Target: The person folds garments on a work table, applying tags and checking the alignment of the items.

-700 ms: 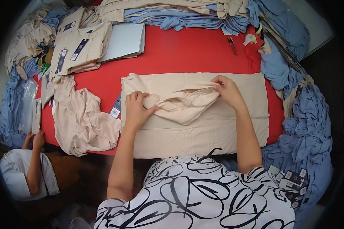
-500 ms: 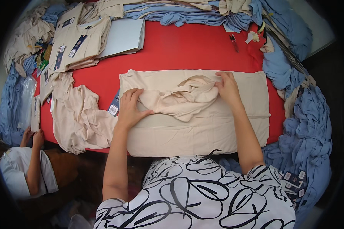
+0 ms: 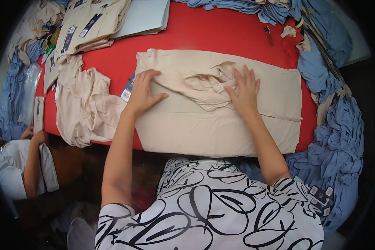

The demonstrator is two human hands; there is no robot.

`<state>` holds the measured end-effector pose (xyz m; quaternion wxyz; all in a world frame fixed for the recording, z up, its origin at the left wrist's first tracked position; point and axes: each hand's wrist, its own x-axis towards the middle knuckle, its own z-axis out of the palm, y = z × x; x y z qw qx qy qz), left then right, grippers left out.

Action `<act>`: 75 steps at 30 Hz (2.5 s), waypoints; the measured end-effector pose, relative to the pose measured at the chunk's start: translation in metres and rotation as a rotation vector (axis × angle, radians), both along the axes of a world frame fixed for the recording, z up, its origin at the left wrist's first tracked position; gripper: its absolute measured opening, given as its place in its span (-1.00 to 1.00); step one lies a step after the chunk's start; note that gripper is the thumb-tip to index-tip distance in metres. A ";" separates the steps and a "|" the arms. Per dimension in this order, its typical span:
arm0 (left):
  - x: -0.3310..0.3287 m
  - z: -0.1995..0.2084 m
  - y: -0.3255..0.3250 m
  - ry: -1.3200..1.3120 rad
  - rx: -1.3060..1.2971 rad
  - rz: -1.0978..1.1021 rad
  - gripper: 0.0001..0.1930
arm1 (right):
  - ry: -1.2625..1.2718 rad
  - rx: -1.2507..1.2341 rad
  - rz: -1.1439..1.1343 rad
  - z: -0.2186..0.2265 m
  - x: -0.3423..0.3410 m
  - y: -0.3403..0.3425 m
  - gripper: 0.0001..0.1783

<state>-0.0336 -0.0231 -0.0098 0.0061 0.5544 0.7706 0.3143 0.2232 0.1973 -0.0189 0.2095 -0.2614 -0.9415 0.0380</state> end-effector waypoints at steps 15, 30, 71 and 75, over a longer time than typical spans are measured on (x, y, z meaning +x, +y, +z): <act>-0.059 0.025 -0.003 -0.785 -0.305 -0.238 -0.46 | -0.285 -0.757 0.554 0.089 -0.118 -0.067 -0.86; -0.039 -0.045 0.001 -0.941 0.144 0.076 -0.77 | 0.051 -0.064 -0.769 -0.024 0.227 -0.049 -0.76; -0.026 -0.018 0.030 -0.258 0.121 0.363 -0.87 | -0.127 -0.439 0.273 0.113 -0.204 0.071 -0.68; -0.020 -0.007 0.039 -0.397 0.274 0.440 -0.90 | 0.430 -0.249 0.032 0.164 -0.175 0.142 -0.68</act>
